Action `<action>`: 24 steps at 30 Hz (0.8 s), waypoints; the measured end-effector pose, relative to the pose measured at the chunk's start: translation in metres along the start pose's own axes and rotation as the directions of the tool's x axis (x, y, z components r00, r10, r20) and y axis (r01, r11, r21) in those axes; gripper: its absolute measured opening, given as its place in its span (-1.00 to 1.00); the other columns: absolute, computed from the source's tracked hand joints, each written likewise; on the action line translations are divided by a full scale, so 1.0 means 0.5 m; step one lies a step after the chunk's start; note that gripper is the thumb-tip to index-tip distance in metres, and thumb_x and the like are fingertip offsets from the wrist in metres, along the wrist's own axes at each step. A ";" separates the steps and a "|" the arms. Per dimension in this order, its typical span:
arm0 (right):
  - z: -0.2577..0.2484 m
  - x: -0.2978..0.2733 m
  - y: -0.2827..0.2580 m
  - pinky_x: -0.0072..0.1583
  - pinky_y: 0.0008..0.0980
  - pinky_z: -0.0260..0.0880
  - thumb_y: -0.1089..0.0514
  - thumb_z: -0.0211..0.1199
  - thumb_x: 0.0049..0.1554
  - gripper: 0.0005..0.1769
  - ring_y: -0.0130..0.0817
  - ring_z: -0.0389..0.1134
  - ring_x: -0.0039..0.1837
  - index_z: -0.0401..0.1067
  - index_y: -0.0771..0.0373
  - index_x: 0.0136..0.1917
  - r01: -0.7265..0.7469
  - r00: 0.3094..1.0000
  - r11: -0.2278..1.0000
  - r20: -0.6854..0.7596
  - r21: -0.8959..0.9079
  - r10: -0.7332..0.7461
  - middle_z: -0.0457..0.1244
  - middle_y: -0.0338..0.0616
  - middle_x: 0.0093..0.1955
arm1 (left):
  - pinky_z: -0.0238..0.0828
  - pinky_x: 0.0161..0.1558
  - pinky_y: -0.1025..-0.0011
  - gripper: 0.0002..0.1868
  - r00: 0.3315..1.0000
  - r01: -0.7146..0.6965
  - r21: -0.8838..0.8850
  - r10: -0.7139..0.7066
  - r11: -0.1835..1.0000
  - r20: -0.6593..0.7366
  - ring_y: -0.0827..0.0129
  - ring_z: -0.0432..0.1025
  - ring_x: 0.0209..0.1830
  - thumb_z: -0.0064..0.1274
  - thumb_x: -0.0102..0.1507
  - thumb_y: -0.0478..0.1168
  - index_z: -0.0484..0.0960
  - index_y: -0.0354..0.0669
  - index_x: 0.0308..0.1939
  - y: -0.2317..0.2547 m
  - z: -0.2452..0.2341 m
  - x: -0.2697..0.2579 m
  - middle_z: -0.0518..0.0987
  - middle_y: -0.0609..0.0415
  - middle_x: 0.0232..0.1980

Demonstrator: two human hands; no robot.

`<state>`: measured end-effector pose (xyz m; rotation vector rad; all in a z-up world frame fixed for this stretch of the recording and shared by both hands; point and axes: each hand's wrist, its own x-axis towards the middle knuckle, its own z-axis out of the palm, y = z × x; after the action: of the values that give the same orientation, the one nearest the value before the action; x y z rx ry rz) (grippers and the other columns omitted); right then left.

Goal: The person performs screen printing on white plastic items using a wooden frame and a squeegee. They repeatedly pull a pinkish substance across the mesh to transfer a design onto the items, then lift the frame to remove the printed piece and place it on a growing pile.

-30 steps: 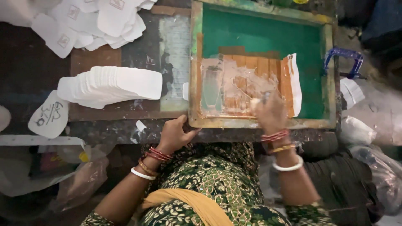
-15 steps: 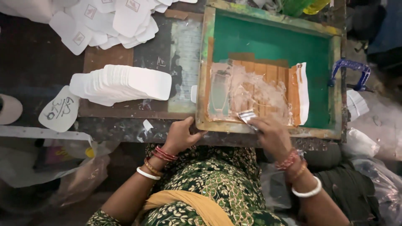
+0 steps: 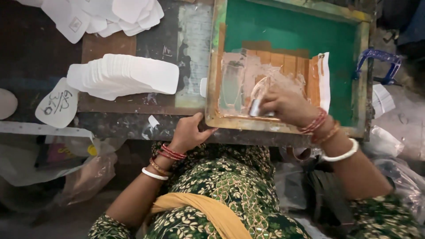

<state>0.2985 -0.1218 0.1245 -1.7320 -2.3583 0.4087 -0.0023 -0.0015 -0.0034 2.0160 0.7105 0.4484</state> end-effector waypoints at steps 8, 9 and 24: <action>-0.030 -0.159 0.120 0.10 -0.31 0.47 0.40 0.25 -0.09 -0.66 -0.36 0.39 0.09 0.68 -0.01 -0.21 -0.236 0.954 0.971 0.181 -0.034 0.238 0.43 -0.38 -0.05 | 0.45 -0.42 0.23 -0.52 1.000 -0.003 0.008 0.003 1.000 -0.007 0.02 0.57 -0.45 0.37 0.10 0.07 0.53 -0.29 -0.39 0.004 -0.003 -0.002 0.60 -0.14 -0.48; -0.043 -0.156 0.122 0.09 -0.32 0.48 0.38 0.26 -0.08 -0.66 -0.38 0.40 0.06 0.69 -0.03 -0.20 -0.304 0.928 0.950 0.205 -0.070 0.312 0.43 -0.37 -0.07 | 0.45 -0.42 0.23 -0.52 1.000 -0.017 -0.007 0.016 1.000 -0.020 0.02 0.57 -0.45 0.36 0.10 0.06 0.53 -0.29 -0.39 0.006 -0.004 0.000 0.60 -0.14 -0.48; -0.009 -0.150 0.114 0.00 -0.22 0.46 0.19 0.29 0.13 -0.80 -0.15 0.43 0.00 0.60 -0.06 0.01 -0.438 0.899 0.889 -0.039 -0.136 0.437 0.39 -0.17 -0.05 | 0.44 -0.46 0.26 -0.51 0.999 0.041 0.011 -0.042 0.999 0.009 0.10 0.57 -0.52 0.38 0.08 0.07 0.51 -0.27 -0.44 0.000 0.003 0.001 0.60 -0.08 -0.52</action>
<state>0.3738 -0.1767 0.1109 -2.3345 -2.0152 0.2993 -0.0011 -0.0021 -0.0040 2.0082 0.7490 0.4114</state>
